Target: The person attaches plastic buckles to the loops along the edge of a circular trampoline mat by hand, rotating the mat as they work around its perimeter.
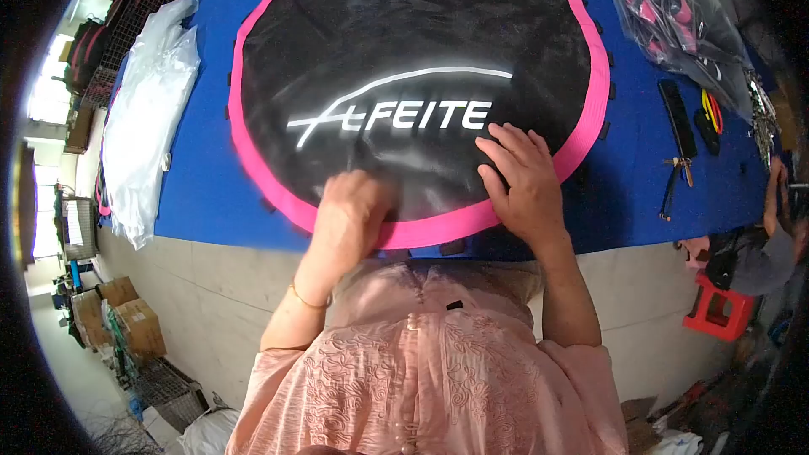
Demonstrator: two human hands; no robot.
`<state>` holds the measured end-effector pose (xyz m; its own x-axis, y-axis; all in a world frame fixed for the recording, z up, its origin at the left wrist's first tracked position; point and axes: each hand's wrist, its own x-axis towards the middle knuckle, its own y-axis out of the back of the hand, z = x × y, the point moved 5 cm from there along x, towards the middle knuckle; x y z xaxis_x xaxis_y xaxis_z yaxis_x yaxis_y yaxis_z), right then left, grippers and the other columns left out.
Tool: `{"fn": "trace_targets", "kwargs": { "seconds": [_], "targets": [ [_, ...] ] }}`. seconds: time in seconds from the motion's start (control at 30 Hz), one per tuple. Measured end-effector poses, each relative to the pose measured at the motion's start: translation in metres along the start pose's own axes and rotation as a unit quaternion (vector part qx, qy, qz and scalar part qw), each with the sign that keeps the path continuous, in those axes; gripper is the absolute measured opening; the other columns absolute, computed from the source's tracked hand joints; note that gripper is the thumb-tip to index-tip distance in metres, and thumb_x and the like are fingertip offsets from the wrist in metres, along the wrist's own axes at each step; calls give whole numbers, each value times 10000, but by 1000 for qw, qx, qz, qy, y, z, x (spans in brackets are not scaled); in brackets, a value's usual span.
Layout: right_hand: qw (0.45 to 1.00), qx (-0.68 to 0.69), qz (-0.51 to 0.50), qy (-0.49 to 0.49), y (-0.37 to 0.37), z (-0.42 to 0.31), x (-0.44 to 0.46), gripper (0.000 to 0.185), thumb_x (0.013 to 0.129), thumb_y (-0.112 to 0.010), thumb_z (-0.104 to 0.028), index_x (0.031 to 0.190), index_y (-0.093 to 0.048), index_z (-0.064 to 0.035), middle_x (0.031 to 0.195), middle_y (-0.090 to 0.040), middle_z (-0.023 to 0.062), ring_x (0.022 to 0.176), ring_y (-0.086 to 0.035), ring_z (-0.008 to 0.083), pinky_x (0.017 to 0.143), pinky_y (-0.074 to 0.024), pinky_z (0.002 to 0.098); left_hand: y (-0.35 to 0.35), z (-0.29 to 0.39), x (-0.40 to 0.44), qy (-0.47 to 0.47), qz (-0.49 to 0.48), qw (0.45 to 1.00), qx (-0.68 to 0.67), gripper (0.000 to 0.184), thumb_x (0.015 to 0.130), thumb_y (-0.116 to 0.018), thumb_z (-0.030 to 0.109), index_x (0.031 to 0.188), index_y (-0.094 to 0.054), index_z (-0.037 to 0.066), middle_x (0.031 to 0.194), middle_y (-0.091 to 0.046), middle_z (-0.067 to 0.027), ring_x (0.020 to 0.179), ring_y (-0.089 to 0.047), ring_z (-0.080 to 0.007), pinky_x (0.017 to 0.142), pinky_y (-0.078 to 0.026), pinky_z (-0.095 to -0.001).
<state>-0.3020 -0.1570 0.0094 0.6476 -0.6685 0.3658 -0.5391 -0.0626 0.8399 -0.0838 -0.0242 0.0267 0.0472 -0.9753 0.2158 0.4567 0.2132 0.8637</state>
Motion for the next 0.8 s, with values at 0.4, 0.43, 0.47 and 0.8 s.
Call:
{"fn": "trace_targets", "kwargs": {
  "seconds": [0.4, 0.43, 0.47, 0.8],
  "targets": [
    [1000, 1, -9, -7, -1, -4, -1, 339, 958, -693, -148, 1288, -722, -73, 1424, -657, 130, 1367, -579, 340, 1215, -384, 495, 12, -50, 16, 73, 88, 992, 57, 163, 847, -773, 72, 1004, -747, 41, 951, -675, -135, 945, -645, -357, 880, -492, -446],
    [1000, 2, -10, -8, -1, -4, 0, 341, 955, -696, -146, 1286, -723, -70, 1426, -656, 132, 1368, -578, 339, 1214, -383, 495, 13, -58, 21, 84, 91, 990, 68, 151, 855, -767, 71, 1001, -748, 36, 949, -678, -142, 947, -647, -364, 879, -492, -448],
    [1000, 4, -12, -8, 2, 0, -2, 342, 952, -698, -143, 1285, -723, -67, 1427, -655, 134, 1370, -577, 339, 1213, -382, 495, 13, -58, 29, 80, 101, 989, 75, 135, 869, -758, 74, 995, -748, 27, 952, -681, -150, 957, -650, -377, 882, -496, -457],
    [1000, 24, -7, -3, 3, 3, -3, 366, 947, -714, -148, 1302, -714, -60, 1424, -656, 146, 1369, -580, 346, 1204, -383, 522, -17, -8, 39, -2, 57, 998, 27, 180, 841, -768, 66, 1017, -751, 32, 935, -643, -148, 928, -628, -366, 862, -508, -462]
  ]
}}
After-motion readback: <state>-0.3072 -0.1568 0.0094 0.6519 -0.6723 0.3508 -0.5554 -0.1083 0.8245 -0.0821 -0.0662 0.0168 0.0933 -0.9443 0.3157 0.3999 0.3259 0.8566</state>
